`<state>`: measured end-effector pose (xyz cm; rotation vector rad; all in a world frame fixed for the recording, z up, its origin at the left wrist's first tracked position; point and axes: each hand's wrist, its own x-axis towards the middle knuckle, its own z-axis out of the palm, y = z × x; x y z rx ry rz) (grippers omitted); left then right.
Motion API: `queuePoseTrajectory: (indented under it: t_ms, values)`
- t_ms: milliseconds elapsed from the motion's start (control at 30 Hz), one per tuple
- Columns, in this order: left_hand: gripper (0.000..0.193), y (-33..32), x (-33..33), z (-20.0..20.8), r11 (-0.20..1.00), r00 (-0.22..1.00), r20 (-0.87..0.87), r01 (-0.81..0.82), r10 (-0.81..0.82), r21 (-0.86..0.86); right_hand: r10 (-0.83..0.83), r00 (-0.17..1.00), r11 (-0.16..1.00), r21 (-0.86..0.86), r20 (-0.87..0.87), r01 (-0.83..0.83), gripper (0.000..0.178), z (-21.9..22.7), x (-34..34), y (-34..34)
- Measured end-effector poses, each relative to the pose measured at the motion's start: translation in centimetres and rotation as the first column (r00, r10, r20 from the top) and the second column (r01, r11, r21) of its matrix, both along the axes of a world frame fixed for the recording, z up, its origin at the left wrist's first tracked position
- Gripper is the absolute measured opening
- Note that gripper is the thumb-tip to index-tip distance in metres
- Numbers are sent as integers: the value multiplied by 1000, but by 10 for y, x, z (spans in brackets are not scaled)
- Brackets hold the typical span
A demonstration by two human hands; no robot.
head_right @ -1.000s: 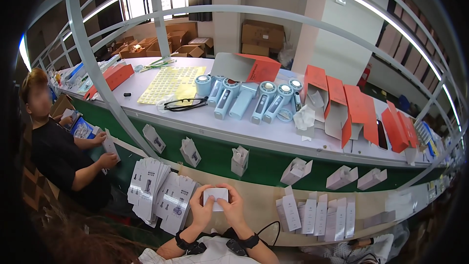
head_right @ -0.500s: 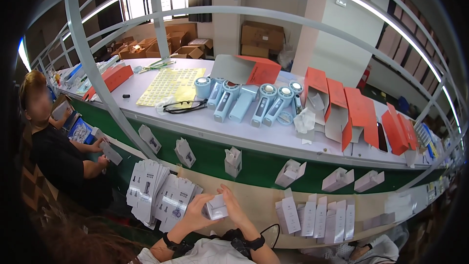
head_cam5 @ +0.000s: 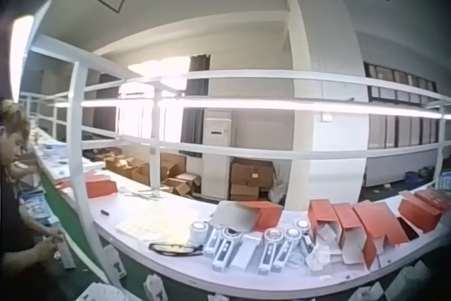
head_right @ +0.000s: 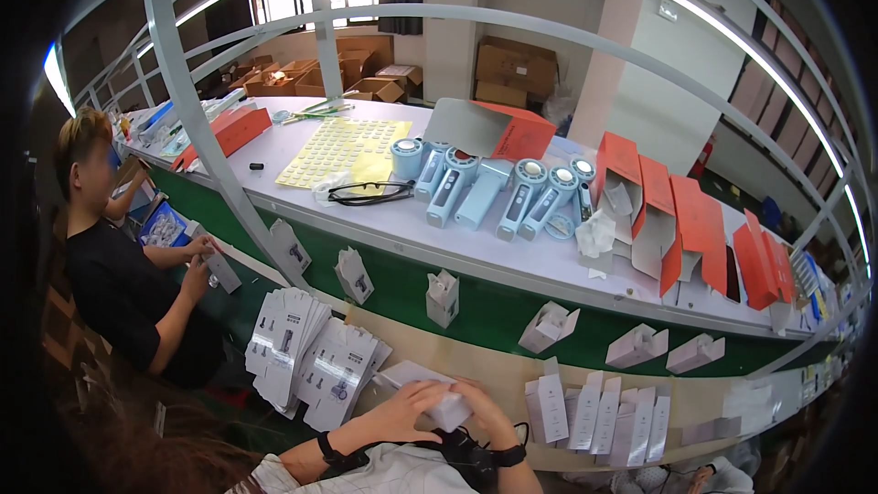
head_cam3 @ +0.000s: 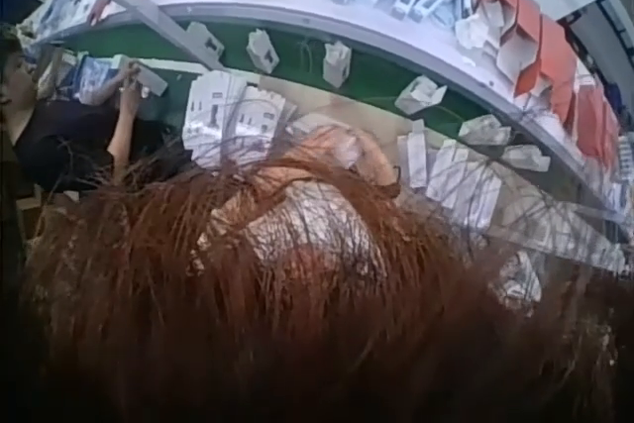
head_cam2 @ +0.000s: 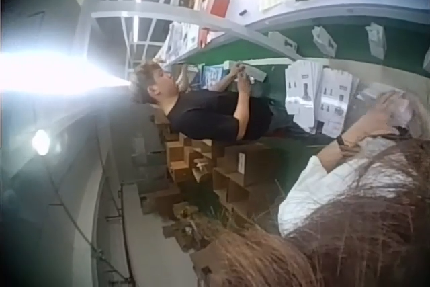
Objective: The person folds a white cardboard box by hand, inserts a paper manual, and closes the box before placing it on the table to repeat the process.
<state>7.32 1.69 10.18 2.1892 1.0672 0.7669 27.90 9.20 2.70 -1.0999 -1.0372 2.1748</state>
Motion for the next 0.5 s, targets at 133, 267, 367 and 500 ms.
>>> queuePoseTrajectory:
  t_ms: [133, 267, 367, 500]
  values:
    - [99, 3, -86, -109, 642, 601, -362, -767, 712, -11, -363, 667, 581, 718, 650, -384, 55, -51, 91, 4]
    - [102, -17, -116, -129, 472, 380, -602, -882, 702, -6, -525, 316, 415, 562, 790, -715, 76, -107, 161, -49]
    - [99, -29, -130, -131, 482, 349, -696, -876, 628, -5, -847, -333, 441, 199, 415, -875, 48, -83, 155, -83]
    - [85, -34, -121, -140, 585, 466, -658, -810, 592, -48, -783, -207, 525, -445, -586, -726, 37, -25, 104, -39]
